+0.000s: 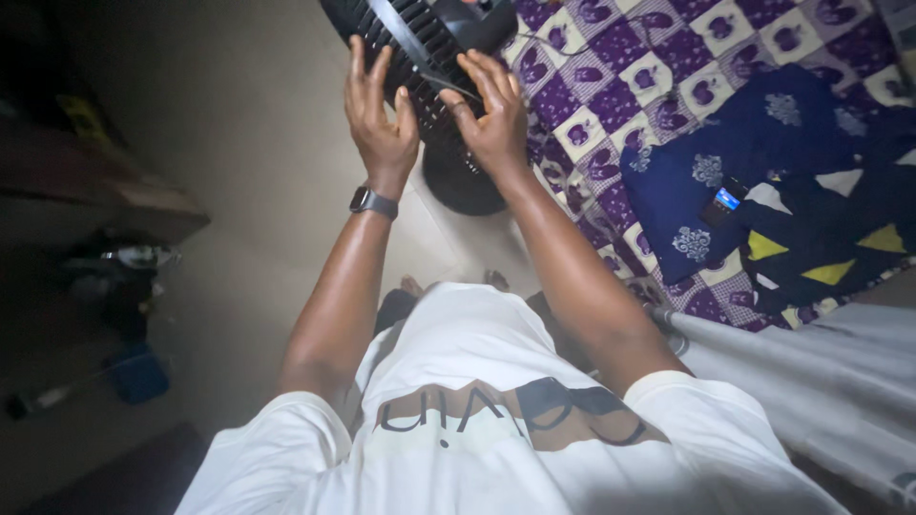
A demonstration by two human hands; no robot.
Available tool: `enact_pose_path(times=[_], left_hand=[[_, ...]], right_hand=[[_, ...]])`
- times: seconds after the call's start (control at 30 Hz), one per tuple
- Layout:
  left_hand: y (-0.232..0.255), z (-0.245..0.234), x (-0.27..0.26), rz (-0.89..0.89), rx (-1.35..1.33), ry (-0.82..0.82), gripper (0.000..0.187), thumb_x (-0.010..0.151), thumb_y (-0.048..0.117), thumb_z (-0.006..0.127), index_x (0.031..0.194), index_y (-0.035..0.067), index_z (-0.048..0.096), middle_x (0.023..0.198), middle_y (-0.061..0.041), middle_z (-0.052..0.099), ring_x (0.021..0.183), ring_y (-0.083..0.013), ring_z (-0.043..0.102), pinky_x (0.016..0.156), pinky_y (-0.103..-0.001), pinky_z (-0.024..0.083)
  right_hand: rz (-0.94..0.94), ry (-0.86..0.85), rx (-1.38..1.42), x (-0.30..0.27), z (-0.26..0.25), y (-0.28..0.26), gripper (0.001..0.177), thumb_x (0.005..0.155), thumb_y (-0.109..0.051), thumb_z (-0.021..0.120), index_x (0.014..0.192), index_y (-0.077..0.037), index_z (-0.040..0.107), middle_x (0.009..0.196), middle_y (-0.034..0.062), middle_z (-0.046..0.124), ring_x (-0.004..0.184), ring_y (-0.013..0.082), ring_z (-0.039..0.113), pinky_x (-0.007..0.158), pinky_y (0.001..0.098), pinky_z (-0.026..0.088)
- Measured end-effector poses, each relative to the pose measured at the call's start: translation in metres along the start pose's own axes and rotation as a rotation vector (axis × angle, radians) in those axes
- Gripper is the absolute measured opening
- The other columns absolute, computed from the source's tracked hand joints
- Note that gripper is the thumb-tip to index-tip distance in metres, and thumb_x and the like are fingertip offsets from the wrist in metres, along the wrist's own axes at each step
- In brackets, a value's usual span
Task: The person uses a screwdriver to loosen and remove the front grille of a standing fan. They then reattach the grille and tighten the screws to secure it.
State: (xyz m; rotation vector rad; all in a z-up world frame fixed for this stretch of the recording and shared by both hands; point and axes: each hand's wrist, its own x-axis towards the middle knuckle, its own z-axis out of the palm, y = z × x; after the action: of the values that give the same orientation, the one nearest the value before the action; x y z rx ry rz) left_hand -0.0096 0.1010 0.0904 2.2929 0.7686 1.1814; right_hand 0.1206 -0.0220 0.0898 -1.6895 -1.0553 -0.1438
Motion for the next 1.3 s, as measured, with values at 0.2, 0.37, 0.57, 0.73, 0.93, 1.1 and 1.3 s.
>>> enact_pose_path(times=[0.2, 0.37, 0.57, 0.73, 0.93, 1.1, 1.3], left_hand=[[-0.037, 0.001, 0.024, 0.067, 0.03, -0.19, 0.093, 0.108, 0.041, 0.074, 0.17, 0.011, 0.011, 0.174, -0.023, -0.006, 0.165, -0.0405, 0.004, 0.134, -0.058, 0.008], [-0.045, 0.031, 0.035, 0.043, -0.263, -0.084, 0.076, 0.111, 0.038, 0.055, 0.168, 0.011, 0.012, 0.175, -0.022, -0.006, 0.165, -0.0421, -0.001, 0.136, -0.054, 0.009], [-0.042, 0.037, 0.027, 0.005, -0.435, -0.098, 0.067, 0.113, 0.03, 0.05, 0.168, 0.01, 0.019, 0.177, -0.022, -0.005, 0.164, -0.04, -0.002, 0.135, -0.052, 0.007], [-0.043, 0.034, 0.025, 0.006, -0.491, -0.063, 0.064, 0.111, 0.029, 0.05, 0.167, 0.01, 0.024, 0.176, -0.023, -0.004, 0.167, -0.0409, -0.002, 0.137, -0.054, 0.008], [-0.043, 0.029, 0.025, 0.002, -0.412, -0.084, 0.065, 0.111, 0.033, 0.049, 0.167, 0.01, 0.024, 0.176, -0.023, 0.0, 0.167, -0.041, 0.001, 0.137, -0.055, 0.006], [-0.043, 0.033, 0.028, -0.015, -0.334, -0.081, 0.065, 0.11, 0.035, 0.049, 0.166, 0.01, 0.025, 0.175, -0.024, 0.003, 0.166, -0.0414, 0.003, 0.136, -0.056, 0.006], [-0.034, 0.038, 0.027, -0.004, -0.337, -0.044, 0.064, 0.11, 0.035, 0.048, 0.166, 0.011, 0.026, 0.175, -0.025, 0.003, 0.166, -0.0421, 0.004, 0.136, -0.056, 0.007]], right_hand=[[0.416, -0.184, 0.241, -0.006, 0.02, 0.027, 0.046, 0.094, -0.032, 0.079, 0.133, -0.01, 0.068, 0.128, 0.0096, 0.069, 0.12, 0.0208, 0.064, 0.104, 0.0345, 0.049], [0.38, -0.131, 0.201, 0.0, 0.037, 0.03, 0.048, 0.097, -0.029, 0.076, 0.141, -0.012, 0.066, 0.128, 0.0116, 0.064, 0.121, 0.0225, 0.06, 0.106, 0.0347, 0.045], [0.436, -0.119, 0.252, -0.002, 0.034, 0.026, 0.047, 0.1, -0.03, 0.074, 0.141, -0.011, 0.062, 0.133, 0.0102, 0.063, 0.124, 0.0211, 0.061, 0.107, 0.0342, 0.049], [0.449, -0.167, -0.027, 0.001, 0.037, 0.011, 0.056, 0.097, -0.038, 0.073, 0.144, -0.011, 0.059, 0.132, 0.0126, 0.062, 0.122, 0.024, 0.06, 0.103, 0.0357, 0.048], [0.583, -0.209, 0.008, 0.012, 0.033, -0.009, 0.06, 0.095, -0.044, 0.069, 0.147, -0.015, 0.059, 0.126, 0.0114, 0.063, 0.119, 0.0235, 0.063, 0.103, 0.0352, 0.05], [0.525, -0.197, -0.031, 0.018, 0.033, -0.018, 0.061, 0.093, -0.046, 0.074, 0.142, -0.013, 0.061, 0.132, 0.0118, 0.064, 0.123, 0.0258, 0.063, 0.103, 0.0368, 0.049], [0.592, -0.246, -0.196, 0.035, 0.026, -0.009, 0.065, 0.085, -0.052, 0.074, 0.135, -0.011, 0.064, 0.129, 0.015, 0.066, 0.12, 0.0307, 0.064, 0.099, 0.0403, 0.049]])
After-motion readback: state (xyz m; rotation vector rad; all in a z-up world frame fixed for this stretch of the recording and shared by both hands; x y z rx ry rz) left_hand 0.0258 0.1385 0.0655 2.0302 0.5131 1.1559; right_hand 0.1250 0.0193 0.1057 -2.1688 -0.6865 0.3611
